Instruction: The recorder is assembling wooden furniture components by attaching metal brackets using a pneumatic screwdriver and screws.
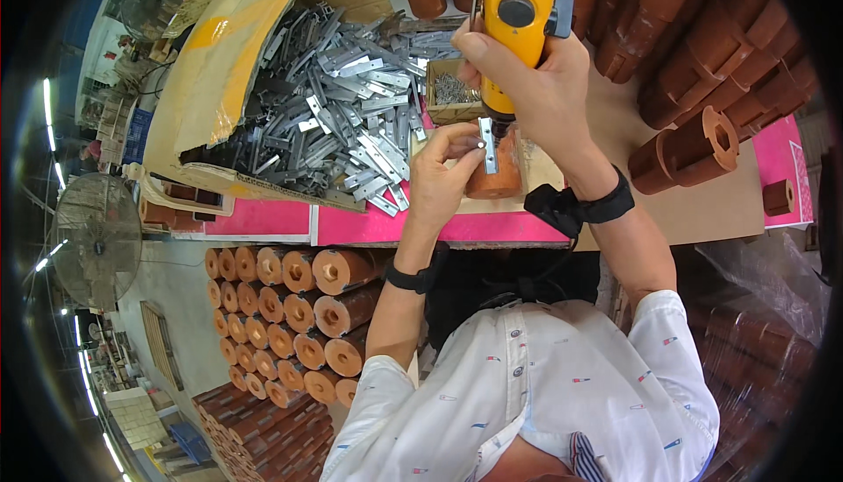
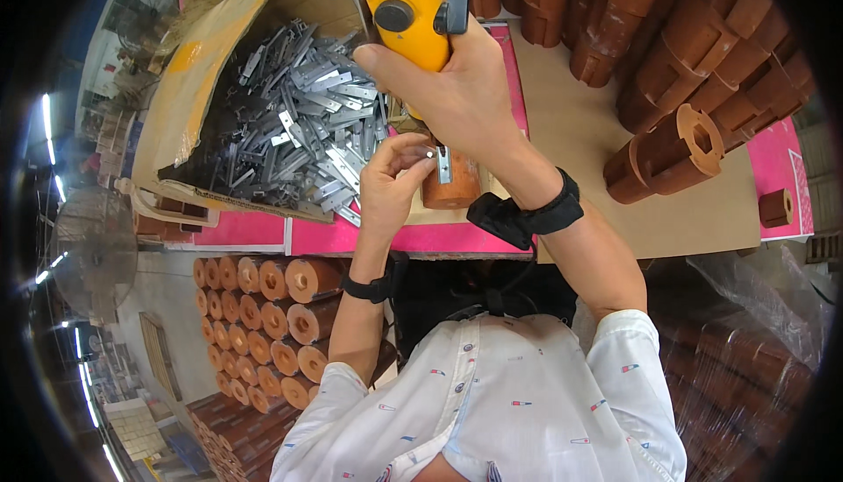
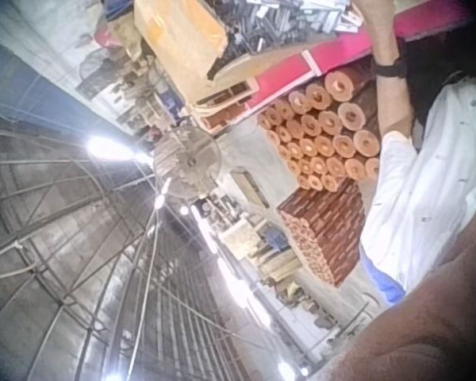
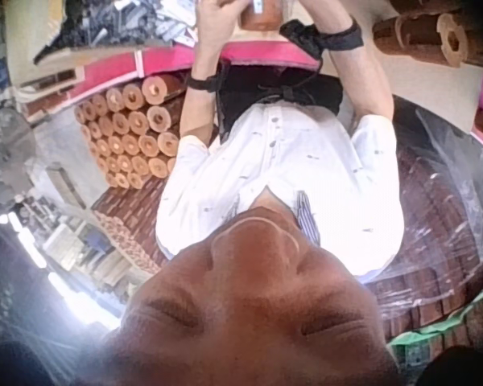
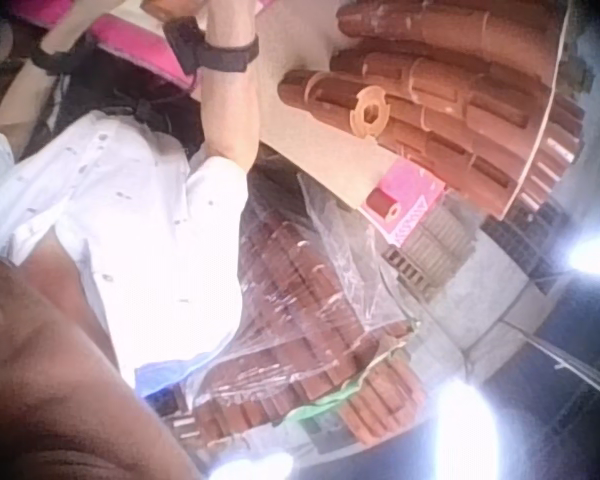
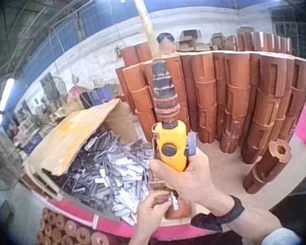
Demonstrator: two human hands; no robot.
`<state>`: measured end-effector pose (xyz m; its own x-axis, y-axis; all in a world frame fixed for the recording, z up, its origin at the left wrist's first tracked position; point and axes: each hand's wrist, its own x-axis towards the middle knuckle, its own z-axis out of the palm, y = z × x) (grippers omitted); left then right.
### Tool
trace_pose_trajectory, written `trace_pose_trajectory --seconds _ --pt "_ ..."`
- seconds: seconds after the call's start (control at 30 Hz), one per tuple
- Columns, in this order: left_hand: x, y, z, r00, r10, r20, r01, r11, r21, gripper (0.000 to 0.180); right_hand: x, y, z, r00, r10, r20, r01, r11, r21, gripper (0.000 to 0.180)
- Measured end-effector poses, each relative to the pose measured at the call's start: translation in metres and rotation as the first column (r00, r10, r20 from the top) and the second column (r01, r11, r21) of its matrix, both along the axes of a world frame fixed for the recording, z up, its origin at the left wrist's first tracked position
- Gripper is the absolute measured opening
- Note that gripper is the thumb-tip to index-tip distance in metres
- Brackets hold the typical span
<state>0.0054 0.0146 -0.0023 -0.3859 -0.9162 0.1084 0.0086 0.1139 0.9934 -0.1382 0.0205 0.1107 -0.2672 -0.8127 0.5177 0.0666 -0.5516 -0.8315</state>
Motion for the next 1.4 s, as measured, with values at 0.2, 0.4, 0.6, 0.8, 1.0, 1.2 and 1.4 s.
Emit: trace_pose_trajectory --seconds 0.2,0.4,0.6,0.8,1.0,1.2,1.4 --pt "-0.001 0.006 0.004 0.997 -0.016 0.078 0.022 0.997 -0.078 0.035 0.005 0.000 0.000 0.999 -0.022 -0.041 0.021 1.000 -0.018 0.018" --pt "-0.001 0.006 0.001 0.996 0.005 0.087 0.003 0.996 -0.092 0.034 0.004 -0.003 -0.009 0.991 -0.076 -0.114 0.075 0.997 -0.013 0.018" --pt "-0.004 0.007 -0.006 0.999 0.040 0.011 -0.038 0.993 -0.108 0.032 0.004 -0.002 -0.010 0.987 -0.084 -0.138 0.084 0.996 -0.006 0.018" --pt "-0.002 0.004 0.002 0.989 0.065 0.134 -0.036 0.977 -0.211 0.030 0.008 -0.001 -0.012 0.989 -0.063 -0.132 0.063 0.998 -0.006 0.019" --pt "-0.001 0.003 0.002 0.975 0.074 0.210 -0.004 0.949 -0.315 0.024 0.011 -0.008 -0.025 0.989 -0.076 -0.125 0.072 0.997 -0.034 0.035" --pt "-0.002 0.006 0.005 0.955 0.107 0.277 0.013 0.916 -0.401 0.021 0.011 -0.008 -0.030 0.986 -0.079 -0.148 0.077 0.997 -0.020 0.036" --pt "-0.001 0.006 0.005 0.941 0.132 0.313 0.007 0.914 -0.406 0.021 0.010 -0.009 -0.033 0.968 -0.133 -0.213 0.118 0.990 -0.079 0.038"
